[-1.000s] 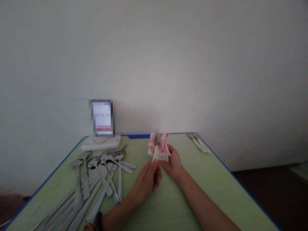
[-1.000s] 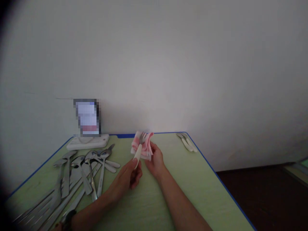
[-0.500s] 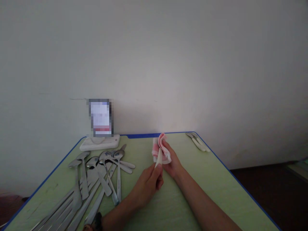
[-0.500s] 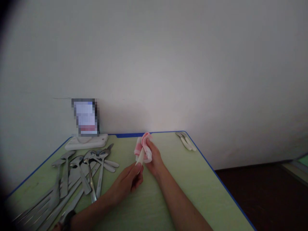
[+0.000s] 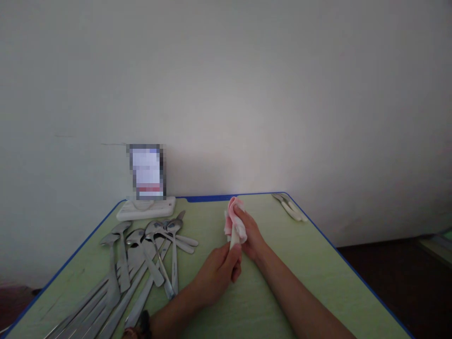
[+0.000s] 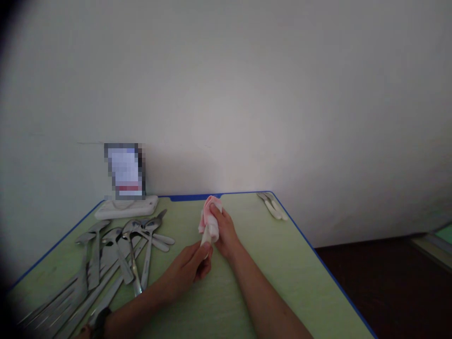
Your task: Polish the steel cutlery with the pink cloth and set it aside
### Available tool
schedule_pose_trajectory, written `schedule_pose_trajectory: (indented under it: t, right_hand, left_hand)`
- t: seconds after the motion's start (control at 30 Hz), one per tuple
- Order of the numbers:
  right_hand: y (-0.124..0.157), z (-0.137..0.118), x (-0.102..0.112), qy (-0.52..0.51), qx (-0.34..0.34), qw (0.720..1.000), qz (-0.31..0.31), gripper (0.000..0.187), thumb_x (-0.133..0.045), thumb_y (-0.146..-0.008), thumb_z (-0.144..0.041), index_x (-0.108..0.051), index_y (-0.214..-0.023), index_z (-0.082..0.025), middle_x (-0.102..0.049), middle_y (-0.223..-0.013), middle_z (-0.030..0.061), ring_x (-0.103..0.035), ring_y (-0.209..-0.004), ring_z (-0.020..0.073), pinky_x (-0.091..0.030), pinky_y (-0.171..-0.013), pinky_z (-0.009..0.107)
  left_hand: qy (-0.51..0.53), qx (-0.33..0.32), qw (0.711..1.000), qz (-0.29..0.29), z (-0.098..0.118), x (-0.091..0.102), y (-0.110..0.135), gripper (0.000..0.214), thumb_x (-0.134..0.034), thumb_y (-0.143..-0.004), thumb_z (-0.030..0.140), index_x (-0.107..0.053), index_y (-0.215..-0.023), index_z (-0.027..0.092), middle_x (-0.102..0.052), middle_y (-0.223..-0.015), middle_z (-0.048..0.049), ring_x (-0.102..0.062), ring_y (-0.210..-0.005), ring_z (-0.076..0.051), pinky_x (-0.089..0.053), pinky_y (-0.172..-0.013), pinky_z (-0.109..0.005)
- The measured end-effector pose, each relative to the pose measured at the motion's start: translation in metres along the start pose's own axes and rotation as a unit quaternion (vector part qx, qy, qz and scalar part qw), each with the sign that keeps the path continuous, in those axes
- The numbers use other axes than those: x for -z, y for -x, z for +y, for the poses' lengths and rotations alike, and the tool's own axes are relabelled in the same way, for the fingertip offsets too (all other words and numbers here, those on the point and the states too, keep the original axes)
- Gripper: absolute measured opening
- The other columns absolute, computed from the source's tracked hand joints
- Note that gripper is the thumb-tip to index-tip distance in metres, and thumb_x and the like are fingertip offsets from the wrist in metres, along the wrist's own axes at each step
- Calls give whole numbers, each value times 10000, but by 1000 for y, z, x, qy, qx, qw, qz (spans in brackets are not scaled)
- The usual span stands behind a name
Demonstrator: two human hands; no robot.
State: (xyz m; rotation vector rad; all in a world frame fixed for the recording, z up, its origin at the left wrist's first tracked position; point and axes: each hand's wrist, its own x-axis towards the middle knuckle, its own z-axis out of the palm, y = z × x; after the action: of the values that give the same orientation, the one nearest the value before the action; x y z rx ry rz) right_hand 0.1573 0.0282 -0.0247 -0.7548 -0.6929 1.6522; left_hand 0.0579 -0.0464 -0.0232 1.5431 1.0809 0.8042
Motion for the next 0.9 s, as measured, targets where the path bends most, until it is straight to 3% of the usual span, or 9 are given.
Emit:
schedule_pose_trajectory:
  t: [0.13, 0.3, 0.57, 0.9]
  right_hand:
    - [1, -2, -2, -27, -41, 998, 37, 245, -717, -621, -347, -588, -736, -175, -581, -544, -43, -484, -440, 78, -392, -421, 194]
    - [5, -4, -4, -14, -67, 998, 9, 263, -685, -657, -368, -601, -796, -161, -654, -650, 22, -571, -530, 118, -441, -452, 211]
    - [4, -4, -4, 11, -34, 999, 14, 253, -702, -647, -302, -593, -832, -169, -649, -636, 10, -557, -503, 107, -433, -436, 205]
    - [5, -3, -5, 4, -79, 997, -12, 367, -652, -674, -465, -607, -878, -162, -639, -618, 6, -566, -511, 117, -439, -493, 225]
  left_hand:
    - [-16, -14, 1000, -5, 2, 1, 1, 454, -230, -881, 492, -425, -605, 188, -423, -502, 39, -393, -489, -105, -300, -530, -234]
    - [-31, -16, 999, -7, 4, 1, 3, 458, -239, -884, 483, -421, -584, 188, -427, -497, 36, -405, -495, -108, -305, -546, -237]
    - [-15, -10, 1000, -14, 3, 1, 2, 452, -234, -878, 495, -423, -604, 189, -429, -500, 34, -399, -496, -110, -308, -540, -237]
    - [-3, 0, 1000, -3, 1, 2, 2, 516, -231, -876, 518, -428, -545, 174, -401, -484, 38, -379, -477, -93, -301, -514, -226]
